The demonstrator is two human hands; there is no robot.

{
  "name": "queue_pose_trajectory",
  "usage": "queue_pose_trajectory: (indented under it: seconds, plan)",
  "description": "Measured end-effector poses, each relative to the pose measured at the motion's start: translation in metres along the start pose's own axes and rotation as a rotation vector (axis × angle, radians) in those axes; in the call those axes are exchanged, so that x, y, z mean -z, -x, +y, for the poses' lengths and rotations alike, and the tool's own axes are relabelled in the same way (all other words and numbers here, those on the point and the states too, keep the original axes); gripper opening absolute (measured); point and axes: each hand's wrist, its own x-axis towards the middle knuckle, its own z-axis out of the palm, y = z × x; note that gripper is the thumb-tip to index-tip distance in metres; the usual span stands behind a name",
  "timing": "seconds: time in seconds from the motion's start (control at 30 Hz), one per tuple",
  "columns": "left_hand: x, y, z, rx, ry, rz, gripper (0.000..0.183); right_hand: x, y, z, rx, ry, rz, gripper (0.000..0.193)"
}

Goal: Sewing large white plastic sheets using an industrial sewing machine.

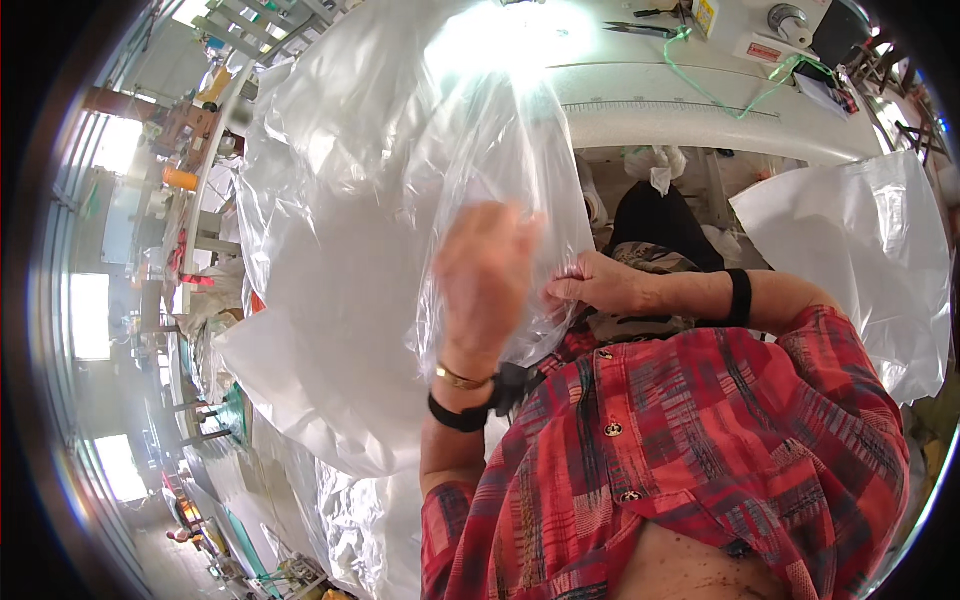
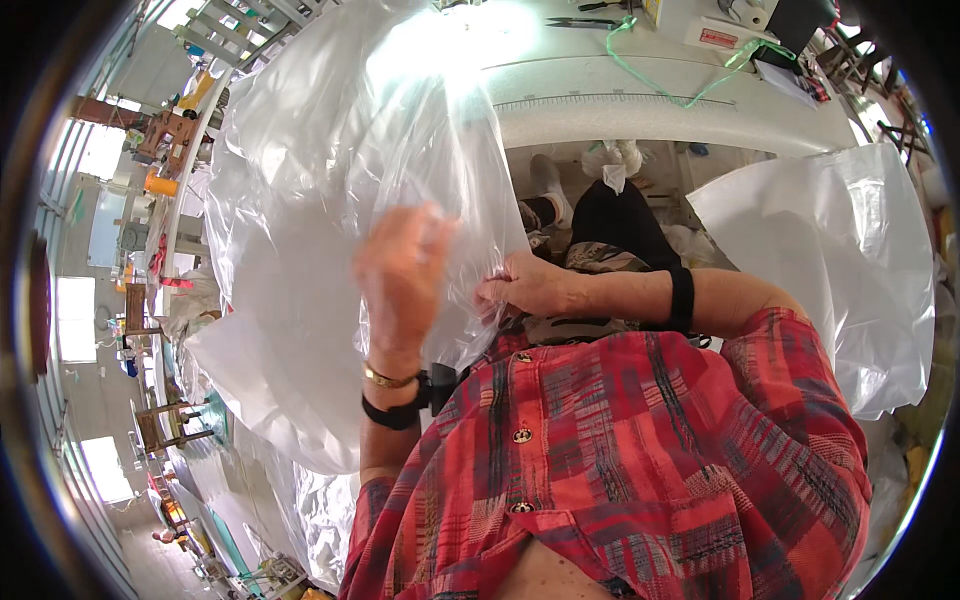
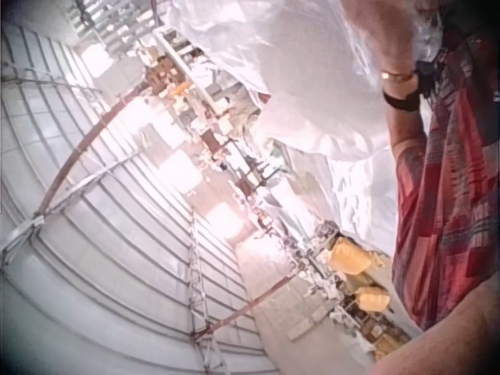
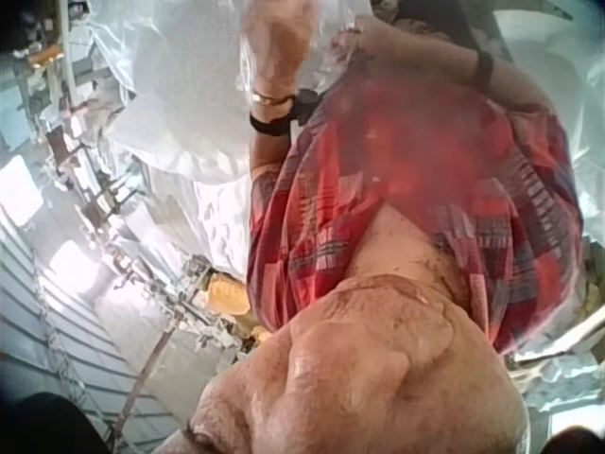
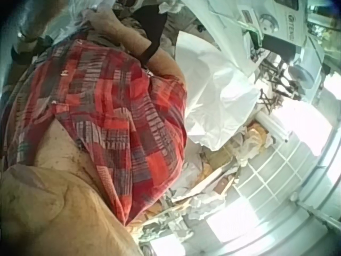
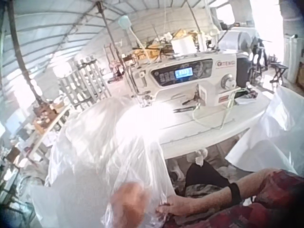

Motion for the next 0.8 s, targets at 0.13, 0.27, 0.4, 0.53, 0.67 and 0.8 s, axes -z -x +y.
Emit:
queue_pose_trajectory:
  seconds: [0.13,0.27,0.4,0.53,0.67,0.8]
  plan:
    - [-0.032,0.012,0.015,0.048,0.037,-0.247,0.019,-0.004,0.005,-0.008,0.232,0.391,0.008,0.028]
    - [-0.049,0.024,0.006,0.152,0.090,-0.350,0.016,0.004,0.030,-0.040,0.140,0.493,0.027,0.028]
    - [-0.050,0.030,0.010,0.130,0.163,-0.269,0.012,0.030,0.036,-0.029,0.212,0.543,0.459,0.032]
    - [-0.046,0.035,0.022,0.144,0.145,-0.243,0.007,0.033,0.020,0.000,0.225,0.373,0.727,0.030]
    - [-0.042,0.032,0.022,0.095,0.167,-0.232,0.006,0.026,0.016,0.013,0.289,0.353,0.301,0.026]
    - [-0.034,0.031,0.021,0.064,0.147,-0.261,0.006,-0.001,0.044,-0.033,0.347,0.517,0.274,0.019]
